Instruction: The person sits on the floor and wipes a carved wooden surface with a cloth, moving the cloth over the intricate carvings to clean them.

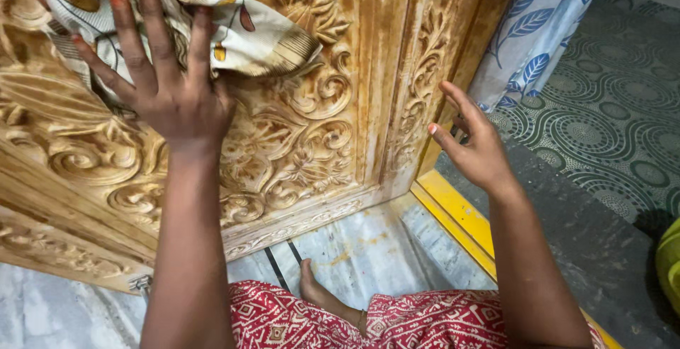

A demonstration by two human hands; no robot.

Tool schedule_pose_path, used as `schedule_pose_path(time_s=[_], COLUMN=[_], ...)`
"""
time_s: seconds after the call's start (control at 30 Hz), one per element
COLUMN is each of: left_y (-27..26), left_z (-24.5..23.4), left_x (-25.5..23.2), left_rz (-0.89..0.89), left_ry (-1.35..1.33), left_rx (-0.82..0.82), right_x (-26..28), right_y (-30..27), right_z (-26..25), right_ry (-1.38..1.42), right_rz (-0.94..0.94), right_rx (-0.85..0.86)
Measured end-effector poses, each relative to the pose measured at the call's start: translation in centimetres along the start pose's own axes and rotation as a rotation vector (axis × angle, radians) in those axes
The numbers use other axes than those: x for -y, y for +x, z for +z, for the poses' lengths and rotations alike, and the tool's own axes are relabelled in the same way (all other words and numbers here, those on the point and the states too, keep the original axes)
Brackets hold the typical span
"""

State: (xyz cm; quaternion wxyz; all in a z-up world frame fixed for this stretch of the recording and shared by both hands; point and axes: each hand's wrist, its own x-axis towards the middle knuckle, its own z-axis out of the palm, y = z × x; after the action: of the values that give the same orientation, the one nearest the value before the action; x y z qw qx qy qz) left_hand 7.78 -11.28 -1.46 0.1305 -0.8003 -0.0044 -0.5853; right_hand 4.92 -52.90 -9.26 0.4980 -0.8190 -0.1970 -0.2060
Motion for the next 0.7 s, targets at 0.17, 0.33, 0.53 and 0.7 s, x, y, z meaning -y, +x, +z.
schedule_pose_path(time_s=[0.17,0.33,0.53,0.7], left_y=[0.6,-0.3,0.6,2.6], left_z=[1.7,3.1,4.2,4.8], left_x=[-2.9,-11.5,-22.5,-21.7], left_rz=[0.03,0.27,0.725,0.48], left_ry=[-0.094,-0.39,0.048,-0.152], left_rx=[0.134,0.267,0.113,0.02], right_x=[0.1,0.3,0.0,-0.8], right_y=[-0.1,-0.1,-0.4,-0.4], right_z=[0.0,0.1,-0.3,-1.6], right_ry=[-0.016,-0.009,0.057,0.077], right_rz=[0.011,-0.003,-0.002,-0.022], right_rx=[-0.002,0.003,-0.002,-0.001])
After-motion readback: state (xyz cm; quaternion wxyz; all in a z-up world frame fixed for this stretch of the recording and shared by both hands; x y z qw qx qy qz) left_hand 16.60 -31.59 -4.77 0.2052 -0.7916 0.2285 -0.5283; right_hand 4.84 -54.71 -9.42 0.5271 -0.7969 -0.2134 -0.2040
